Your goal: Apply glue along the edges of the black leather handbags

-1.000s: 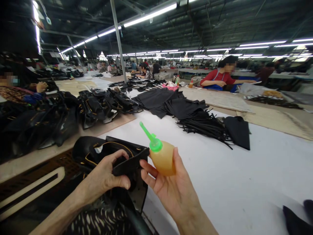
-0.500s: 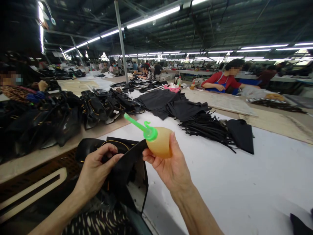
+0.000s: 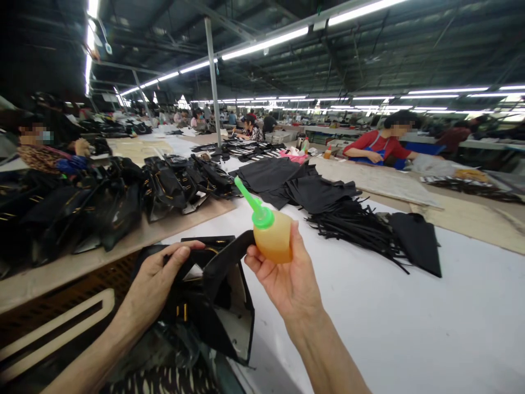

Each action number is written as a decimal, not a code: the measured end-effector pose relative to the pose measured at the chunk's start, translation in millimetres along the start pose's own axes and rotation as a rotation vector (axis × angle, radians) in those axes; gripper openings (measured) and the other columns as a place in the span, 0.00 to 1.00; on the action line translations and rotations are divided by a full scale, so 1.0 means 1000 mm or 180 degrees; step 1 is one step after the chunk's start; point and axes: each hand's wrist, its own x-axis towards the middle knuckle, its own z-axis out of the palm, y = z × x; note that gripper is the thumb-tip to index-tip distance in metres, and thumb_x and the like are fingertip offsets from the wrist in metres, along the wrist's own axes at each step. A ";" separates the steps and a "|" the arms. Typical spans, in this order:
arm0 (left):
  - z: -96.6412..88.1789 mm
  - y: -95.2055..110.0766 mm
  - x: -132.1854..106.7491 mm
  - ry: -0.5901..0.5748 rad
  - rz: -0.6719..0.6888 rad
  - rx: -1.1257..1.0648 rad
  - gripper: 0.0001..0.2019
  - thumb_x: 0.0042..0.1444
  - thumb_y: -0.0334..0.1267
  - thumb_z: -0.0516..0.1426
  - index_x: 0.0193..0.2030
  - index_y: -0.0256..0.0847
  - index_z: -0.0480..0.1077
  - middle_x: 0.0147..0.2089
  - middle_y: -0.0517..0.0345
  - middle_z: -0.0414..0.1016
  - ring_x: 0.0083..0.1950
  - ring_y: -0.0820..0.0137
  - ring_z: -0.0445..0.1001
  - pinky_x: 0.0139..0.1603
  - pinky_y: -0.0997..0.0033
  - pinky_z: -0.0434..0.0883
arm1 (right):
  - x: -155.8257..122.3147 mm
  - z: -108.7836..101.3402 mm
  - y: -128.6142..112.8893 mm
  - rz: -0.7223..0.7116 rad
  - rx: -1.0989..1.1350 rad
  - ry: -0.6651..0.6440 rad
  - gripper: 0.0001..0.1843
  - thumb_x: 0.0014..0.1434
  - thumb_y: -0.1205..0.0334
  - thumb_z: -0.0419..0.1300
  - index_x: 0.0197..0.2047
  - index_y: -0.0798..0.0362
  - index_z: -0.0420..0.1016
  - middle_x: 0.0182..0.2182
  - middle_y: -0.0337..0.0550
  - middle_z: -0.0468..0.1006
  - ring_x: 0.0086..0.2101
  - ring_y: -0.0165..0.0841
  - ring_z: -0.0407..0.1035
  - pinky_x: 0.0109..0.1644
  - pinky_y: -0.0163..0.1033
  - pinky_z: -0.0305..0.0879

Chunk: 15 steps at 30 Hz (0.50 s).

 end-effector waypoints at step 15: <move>0.018 -0.010 -0.007 0.0491 0.0382 0.0151 0.17 0.62 0.47 0.43 0.28 0.41 0.62 0.27 0.63 0.63 0.31 0.72 0.64 0.33 0.73 0.62 | 0.012 0.008 0.006 -0.0253 -0.0211 -0.0165 0.14 0.55 0.53 0.65 0.37 0.57 0.75 0.28 0.47 0.80 0.26 0.37 0.74 0.30 0.39 0.74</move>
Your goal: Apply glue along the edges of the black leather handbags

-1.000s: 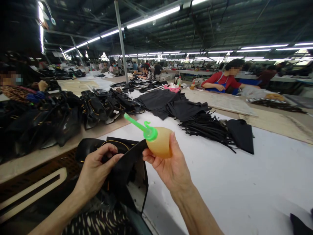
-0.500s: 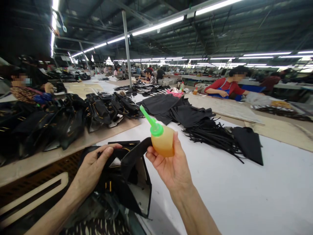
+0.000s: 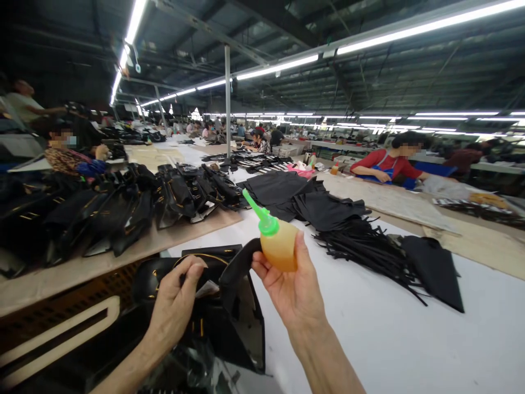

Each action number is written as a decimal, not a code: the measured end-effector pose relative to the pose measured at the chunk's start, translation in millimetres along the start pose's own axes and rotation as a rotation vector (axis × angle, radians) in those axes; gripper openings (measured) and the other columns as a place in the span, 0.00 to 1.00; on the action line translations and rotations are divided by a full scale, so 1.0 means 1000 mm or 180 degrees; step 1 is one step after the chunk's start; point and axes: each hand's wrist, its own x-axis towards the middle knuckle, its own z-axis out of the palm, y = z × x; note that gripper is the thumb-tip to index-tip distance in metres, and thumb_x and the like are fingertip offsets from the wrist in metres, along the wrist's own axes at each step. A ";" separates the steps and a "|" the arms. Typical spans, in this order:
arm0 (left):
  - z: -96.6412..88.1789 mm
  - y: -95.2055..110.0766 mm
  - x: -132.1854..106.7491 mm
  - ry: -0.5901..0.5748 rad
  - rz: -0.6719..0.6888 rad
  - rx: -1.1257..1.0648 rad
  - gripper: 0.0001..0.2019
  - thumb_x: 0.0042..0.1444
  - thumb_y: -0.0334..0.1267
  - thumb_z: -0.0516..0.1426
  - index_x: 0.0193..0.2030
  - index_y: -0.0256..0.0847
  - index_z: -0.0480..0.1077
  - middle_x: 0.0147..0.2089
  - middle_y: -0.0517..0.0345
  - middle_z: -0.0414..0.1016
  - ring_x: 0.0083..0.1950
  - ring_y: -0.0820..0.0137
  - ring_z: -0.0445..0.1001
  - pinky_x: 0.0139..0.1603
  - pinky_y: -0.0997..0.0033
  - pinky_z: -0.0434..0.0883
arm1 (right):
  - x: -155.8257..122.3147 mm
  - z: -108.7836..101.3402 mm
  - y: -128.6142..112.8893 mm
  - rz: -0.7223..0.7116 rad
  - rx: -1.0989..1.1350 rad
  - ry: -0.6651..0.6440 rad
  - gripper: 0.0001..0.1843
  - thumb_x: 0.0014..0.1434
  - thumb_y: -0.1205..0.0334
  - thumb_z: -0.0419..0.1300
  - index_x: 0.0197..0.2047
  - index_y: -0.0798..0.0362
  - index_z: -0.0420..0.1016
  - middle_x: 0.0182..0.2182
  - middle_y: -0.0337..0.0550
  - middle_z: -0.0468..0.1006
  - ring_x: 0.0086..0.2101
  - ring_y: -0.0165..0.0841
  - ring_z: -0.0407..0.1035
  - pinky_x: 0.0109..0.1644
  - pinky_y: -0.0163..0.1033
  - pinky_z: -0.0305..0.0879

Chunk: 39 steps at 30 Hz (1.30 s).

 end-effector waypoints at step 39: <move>-0.031 0.011 0.058 -0.0628 -0.0277 -0.0507 0.18 0.56 0.47 0.51 0.22 0.37 0.65 0.20 0.63 0.63 0.23 0.75 0.59 0.22 0.77 0.55 | -0.055 -0.073 -0.079 -0.0769 -0.2853 0.0448 0.22 0.47 0.53 0.69 0.45 0.48 0.75 0.43 0.50 0.77 0.39 0.46 0.71 0.36 0.40 0.75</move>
